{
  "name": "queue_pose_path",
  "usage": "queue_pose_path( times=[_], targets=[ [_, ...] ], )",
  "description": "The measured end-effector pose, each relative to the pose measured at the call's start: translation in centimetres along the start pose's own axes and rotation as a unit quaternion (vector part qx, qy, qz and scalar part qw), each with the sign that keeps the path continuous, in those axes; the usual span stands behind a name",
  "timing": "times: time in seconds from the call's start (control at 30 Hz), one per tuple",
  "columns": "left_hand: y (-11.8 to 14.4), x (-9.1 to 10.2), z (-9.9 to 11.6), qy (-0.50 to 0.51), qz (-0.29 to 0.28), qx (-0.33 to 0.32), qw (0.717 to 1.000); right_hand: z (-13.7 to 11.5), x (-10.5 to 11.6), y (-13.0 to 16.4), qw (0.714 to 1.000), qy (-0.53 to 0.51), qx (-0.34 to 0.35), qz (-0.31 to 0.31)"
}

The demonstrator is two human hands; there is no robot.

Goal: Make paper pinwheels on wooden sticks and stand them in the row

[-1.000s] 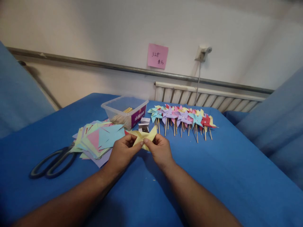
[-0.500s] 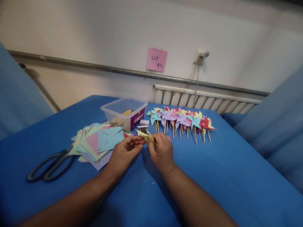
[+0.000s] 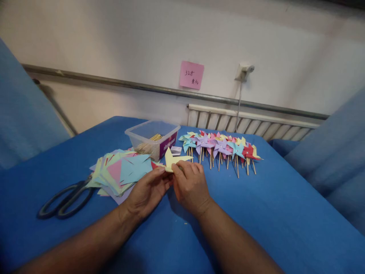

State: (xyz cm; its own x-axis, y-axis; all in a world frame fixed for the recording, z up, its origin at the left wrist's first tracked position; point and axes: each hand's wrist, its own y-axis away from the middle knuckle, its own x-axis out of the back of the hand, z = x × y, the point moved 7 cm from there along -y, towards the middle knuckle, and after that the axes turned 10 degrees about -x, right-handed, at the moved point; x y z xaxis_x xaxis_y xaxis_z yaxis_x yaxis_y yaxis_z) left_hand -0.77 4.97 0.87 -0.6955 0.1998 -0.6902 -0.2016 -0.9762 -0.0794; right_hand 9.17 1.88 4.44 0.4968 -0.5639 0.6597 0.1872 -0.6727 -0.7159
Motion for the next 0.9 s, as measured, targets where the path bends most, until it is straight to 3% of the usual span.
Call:
queue_pose_path(
  times=[0.17, 0.37, 0.53, 0.63, 0.73, 0.83, 0.9],
  targets=[
    [-0.5, 0.5, 0.1, 0.052, 0.029, 0.006, 0.998, -0.5, -0.2, 0.2, 1.000, 0.001, 0.017, -0.007],
    [-0.5, 2.4, -0.6, -0.009, 0.102, 0.034, 0.994, -1.4, -0.4, 0.5, 0.998, -0.016, 0.036, -0.054],
    [-0.4, 3.5, -1.0, -0.049, 0.127, 0.060, 0.989, -1.7, -0.1, 0.7, 0.995, -0.063, 0.040, -0.066],
    [-0.3, 3.9, -1.4, -0.082, 0.134, 0.077, 0.985, -1.1, 0.4, 0.9, 0.995, -0.098, 0.015, -0.032],
    [-0.2, 4.1, -2.0, -0.131, 0.125, 0.092, 0.979, 0.1, 1.6, 0.2, 0.988, -0.137, -0.048, 0.044],
    [-0.2, 4.2, -2.8, -0.182, 0.111, 0.112, 0.971, 0.7, 2.4, -2.9, 0.974, -0.172, -0.089, 0.114],
    [-0.2, 4.4, -3.2, -0.214, 0.107, 0.116, 0.964, 0.6, 1.7, -6.9, 0.976, -0.167, -0.097, 0.106]
  ],
)
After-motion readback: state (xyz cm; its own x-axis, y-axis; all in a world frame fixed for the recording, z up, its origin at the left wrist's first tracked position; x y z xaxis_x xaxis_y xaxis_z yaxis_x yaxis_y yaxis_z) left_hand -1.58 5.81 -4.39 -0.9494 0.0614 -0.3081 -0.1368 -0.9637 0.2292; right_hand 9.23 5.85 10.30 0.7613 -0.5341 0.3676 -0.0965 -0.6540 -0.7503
